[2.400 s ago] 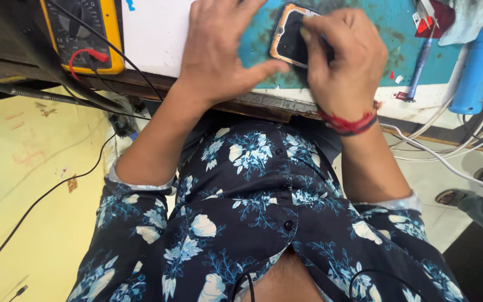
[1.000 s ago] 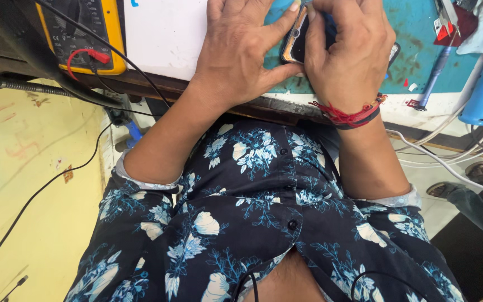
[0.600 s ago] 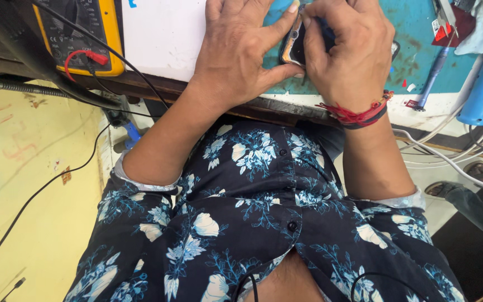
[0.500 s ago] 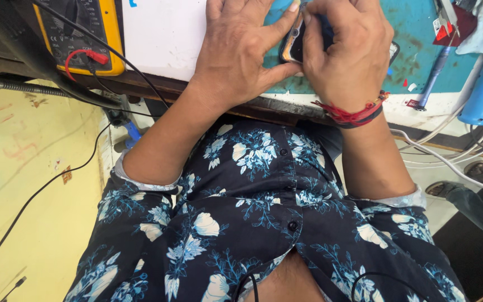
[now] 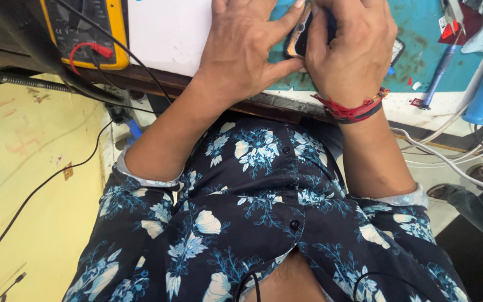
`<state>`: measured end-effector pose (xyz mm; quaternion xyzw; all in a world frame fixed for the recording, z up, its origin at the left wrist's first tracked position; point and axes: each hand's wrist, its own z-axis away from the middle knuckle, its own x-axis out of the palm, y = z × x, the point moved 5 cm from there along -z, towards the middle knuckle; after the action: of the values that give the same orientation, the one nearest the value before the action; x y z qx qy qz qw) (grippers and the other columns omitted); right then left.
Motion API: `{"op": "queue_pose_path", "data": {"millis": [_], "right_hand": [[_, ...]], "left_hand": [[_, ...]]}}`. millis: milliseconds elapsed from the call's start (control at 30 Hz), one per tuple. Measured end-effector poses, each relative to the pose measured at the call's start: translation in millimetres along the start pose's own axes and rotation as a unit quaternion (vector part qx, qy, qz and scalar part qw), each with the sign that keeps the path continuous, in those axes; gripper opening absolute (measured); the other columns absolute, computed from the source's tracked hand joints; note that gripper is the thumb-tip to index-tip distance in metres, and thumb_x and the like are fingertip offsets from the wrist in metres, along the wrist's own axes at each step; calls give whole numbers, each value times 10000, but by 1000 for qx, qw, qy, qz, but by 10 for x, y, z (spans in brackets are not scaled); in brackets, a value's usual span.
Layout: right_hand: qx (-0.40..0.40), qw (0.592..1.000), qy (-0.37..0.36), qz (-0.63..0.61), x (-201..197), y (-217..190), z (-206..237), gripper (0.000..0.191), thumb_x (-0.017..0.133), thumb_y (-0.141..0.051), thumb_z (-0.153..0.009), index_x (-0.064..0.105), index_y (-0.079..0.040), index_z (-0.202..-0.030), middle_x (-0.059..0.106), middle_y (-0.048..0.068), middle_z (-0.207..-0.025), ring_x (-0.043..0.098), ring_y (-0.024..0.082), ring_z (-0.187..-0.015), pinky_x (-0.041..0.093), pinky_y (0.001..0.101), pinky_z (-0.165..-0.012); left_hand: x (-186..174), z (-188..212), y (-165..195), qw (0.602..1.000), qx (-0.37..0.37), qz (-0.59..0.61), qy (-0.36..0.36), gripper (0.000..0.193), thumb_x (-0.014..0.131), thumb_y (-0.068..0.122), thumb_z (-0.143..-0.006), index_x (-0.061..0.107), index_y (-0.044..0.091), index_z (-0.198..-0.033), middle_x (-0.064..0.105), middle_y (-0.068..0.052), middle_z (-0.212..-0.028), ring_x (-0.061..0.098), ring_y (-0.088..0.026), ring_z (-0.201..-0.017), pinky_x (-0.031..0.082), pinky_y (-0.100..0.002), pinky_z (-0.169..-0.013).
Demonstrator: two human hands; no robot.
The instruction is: The person pries open a smartphone on a workbench using a metal pry tool, wipes the screen and frame with a cloth, removes the back cover and battery, then uses a soldering iron on the phone's internal board while holding the device steady.
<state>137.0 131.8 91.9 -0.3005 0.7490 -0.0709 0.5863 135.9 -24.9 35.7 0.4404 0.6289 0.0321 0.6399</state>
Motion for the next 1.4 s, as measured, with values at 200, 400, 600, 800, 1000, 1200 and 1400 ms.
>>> {"op": "queue_pose_path", "data": {"millis": [200,400,600,800,1000,1200,1400], "right_hand": [[-36,998,-45,-38,-34,63,16,157,662,59,-909,661,-32,-1037,634,161,-1027,609,385,-965,478,472,-819],[-18,1000,-16,7,35,72,25,161,646,65,-925,662,-22,-1059,630,171,-1026,591,399,-972,462,478,-824],[-4,999,-26,18,34,37,17,157,635,73,-926,650,-13,-1056,610,165,-1016,583,393,-1016,460,482,-860],[-38,998,-49,-19,-10,18,4,176,654,95,-882,655,-18,-1017,610,151,-1011,583,384,-1021,462,465,-847],[8,999,-27,-17,34,45,41,179,647,93,-897,667,-24,-1031,627,152,-1056,593,383,-1011,468,471,-848],[14,1000,13,-11,38,63,16,133,654,79,-944,662,-13,-1040,631,163,-1041,590,402,-985,461,488,-837],[50,998,34,-12,35,82,33,129,637,74,-938,640,2,-1045,617,172,-1063,605,400,-994,470,485,-852]], "left_hand": [[-20,0,15,1000,7,-1,8,744,859,525,-858,635,112,-1434,551,-119,-1420,465,-318,-1330,282,-544,-1089],[-11,-12,12,1000,5,-10,9,725,847,527,-870,632,93,-1409,553,-116,-1416,472,-310,-1329,281,-545,-1082],[-3,-19,3,1000,8,-10,9,728,843,510,-870,627,78,-1415,553,-123,-1415,464,-318,-1325,283,-542,-1073],[7,-13,-6,1000,2,-6,6,744,846,518,-872,621,107,-1450,558,-110,-1411,460,-308,-1330,285,-541,-1094],[21,10,-11,1000,8,-15,8,702,840,484,-890,606,92,-1423,549,-110,-1422,456,-309,-1342,282,-539,-1086],[12,-3,1,1000,17,-16,6,677,832,482,-912,615,81,-1412,548,-111,-1427,454,-306,-1339,292,-531,-1091],[0,-16,26,999,39,-21,21,643,829,454,-918,639,34,-1367,531,-128,-1434,439,-314,-1360,301,-522,-1115]]}}
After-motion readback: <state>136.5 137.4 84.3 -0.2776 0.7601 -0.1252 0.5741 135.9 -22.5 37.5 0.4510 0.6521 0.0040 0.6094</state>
